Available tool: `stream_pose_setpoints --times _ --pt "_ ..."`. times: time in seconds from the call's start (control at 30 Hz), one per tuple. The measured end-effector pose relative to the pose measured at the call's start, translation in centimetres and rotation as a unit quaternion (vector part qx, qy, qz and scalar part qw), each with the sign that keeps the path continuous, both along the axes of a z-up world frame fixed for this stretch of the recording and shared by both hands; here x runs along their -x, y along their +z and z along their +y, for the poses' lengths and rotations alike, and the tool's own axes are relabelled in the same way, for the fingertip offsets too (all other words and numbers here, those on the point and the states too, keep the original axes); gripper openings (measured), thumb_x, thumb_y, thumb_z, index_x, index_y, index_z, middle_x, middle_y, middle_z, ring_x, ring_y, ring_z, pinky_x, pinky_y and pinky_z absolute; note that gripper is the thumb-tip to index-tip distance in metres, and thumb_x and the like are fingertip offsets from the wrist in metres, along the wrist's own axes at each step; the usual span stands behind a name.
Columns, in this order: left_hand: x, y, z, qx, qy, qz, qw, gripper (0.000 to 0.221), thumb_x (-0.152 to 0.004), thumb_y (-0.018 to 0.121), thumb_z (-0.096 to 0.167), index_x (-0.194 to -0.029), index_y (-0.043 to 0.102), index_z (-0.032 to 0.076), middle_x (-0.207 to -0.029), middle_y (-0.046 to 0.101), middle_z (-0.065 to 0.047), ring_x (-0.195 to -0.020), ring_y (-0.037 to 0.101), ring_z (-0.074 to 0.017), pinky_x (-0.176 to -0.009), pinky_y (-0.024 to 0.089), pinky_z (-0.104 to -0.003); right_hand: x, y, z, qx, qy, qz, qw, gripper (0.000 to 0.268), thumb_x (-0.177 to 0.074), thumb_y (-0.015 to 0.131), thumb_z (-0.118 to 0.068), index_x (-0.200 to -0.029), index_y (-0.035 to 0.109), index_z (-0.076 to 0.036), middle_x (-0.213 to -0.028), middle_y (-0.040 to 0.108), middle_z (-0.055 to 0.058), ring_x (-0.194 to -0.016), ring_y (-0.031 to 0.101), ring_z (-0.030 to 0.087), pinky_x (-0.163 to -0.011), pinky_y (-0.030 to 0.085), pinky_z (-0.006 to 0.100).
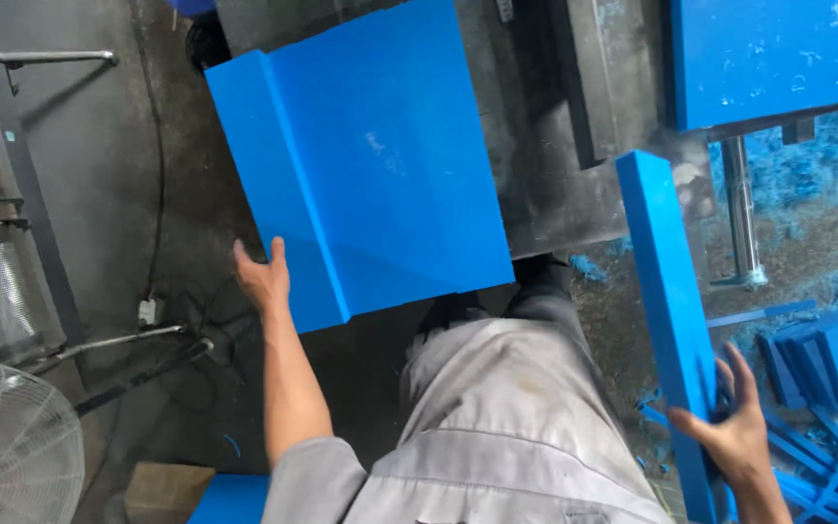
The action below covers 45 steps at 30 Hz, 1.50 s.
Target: Cutting blue plastic foam blocks into smaller rectangular pieces using a table saw.
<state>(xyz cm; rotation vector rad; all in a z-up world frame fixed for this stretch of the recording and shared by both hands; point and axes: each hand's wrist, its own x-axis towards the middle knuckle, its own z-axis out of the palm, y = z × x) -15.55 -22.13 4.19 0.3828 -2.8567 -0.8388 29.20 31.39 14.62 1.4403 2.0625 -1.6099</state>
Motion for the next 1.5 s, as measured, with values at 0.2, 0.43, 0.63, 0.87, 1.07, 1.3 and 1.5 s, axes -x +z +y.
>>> stream_pose_setpoints --times 0.2,0.43,0.63,0.87,1.07,1.3,1.5 --pt "2.8 -3.9 -3.4 -0.215 0.029 -0.232 0.948 0.067 -0.087 0.084 0.040 -0.133 0.057 0.000 -0.130 0.065 -0.022 -0.115 0.065 -0.0338 -0.094 0.051 -0.047 3.1 2.4 -6.1 -0.081 0.116 0.060 0.988 0.130 -0.048 0.089 -0.025 -0.165 0.033 -0.017 -0.156 0.048 0.021 -0.139 0.050 0.035 -0.110 0.042 0.048" --pt "3.7 -7.0 -4.6 -0.224 -0.087 -0.129 0.962 0.080 -0.085 0.088 0.031 -0.142 0.045 -0.006 -0.129 0.068 -0.025 -0.111 0.070 -0.0336 -0.091 0.058 -0.042 25.3 -1.1 -16.7 -0.057 0.185 0.157 0.969 0.106 -0.055 0.085 -0.037 -0.152 0.046 -0.016 -0.137 0.058 0.021 -0.121 0.062 0.035 -0.098 0.054 0.046" --pt "3.6 -3.8 -3.3 -0.257 -0.061 -0.211 0.941 0.083 -0.082 0.084 0.029 -0.146 0.042 -0.002 -0.129 0.067 -0.022 -0.110 0.072 -0.0327 -0.087 0.062 -0.040 36.3 -8.6 -28.1 -0.316 0.240 0.114 0.911 0.105 -0.053 0.094 -0.042 -0.148 0.050 -0.032 -0.155 0.041 0.021 -0.128 0.044 0.041 -0.099 0.037 0.055" --pt "4.9 -2.3 -2.7 -0.227 -0.069 -0.236 0.942 0.083 -0.081 0.085 0.029 -0.146 0.043 -0.002 -0.129 0.067 -0.023 -0.114 0.071 -0.0350 -0.092 0.060 -0.044 37.8 -12.2 -33.5 -0.291 0.286 0.162 0.898 0.107 -0.060 0.095 -0.040 -0.154 0.044 -0.029 -0.162 0.035 0.019 -0.132 0.041 0.040 -0.099 0.037 0.053" --pt "4.9 -3.5 -3.6 -0.202 -0.060 -0.236 0.949 0.095 -0.080 0.089 0.030 -0.150 0.033 -0.001 -0.135 0.059 -0.024 -0.121 0.063 -0.0356 -0.096 0.056 -0.046 37.6 -12.0 -34.8 -0.260 0.347 0.197 0.879 0.105 -0.062 0.095 -0.033 -0.154 0.045 -0.031 -0.163 0.029 0.024 -0.137 0.040 0.040 -0.104 0.035 0.053" --pt "4.9 -3.3 -3.5 -0.220 -0.084 -0.224 0.946 0.082 -0.081 0.087 0.030 -0.145 0.045 0.001 -0.132 0.066 -0.022 -0.117 0.068 -0.0337 -0.094 0.058 -0.044 37.8 -11.3 -32.2 -0.224 0.426 0.191 0.855 0.102 -0.066 0.092 -0.030 -0.154 0.041 -0.033 -0.162 0.028 0.024 -0.135 0.041 0.041 -0.104 0.036 0.053" --pt "3.1 -4.2 -2.3 -0.203 -0.050 -0.158 0.965 0.076 -0.076 0.089 0.036 -0.132 0.053 -0.001 -0.122 0.069 -0.021 -0.108 0.071 -0.0332 -0.089 0.058 -0.044 35.3 -11.5 -26.4 -0.192 0.422 0.286 0.838 0.076 -0.081 0.082 -0.022 -0.149 0.049 -0.021 -0.151 0.052 0.017 -0.132 0.053 0.040 -0.107 0.044 0.050"
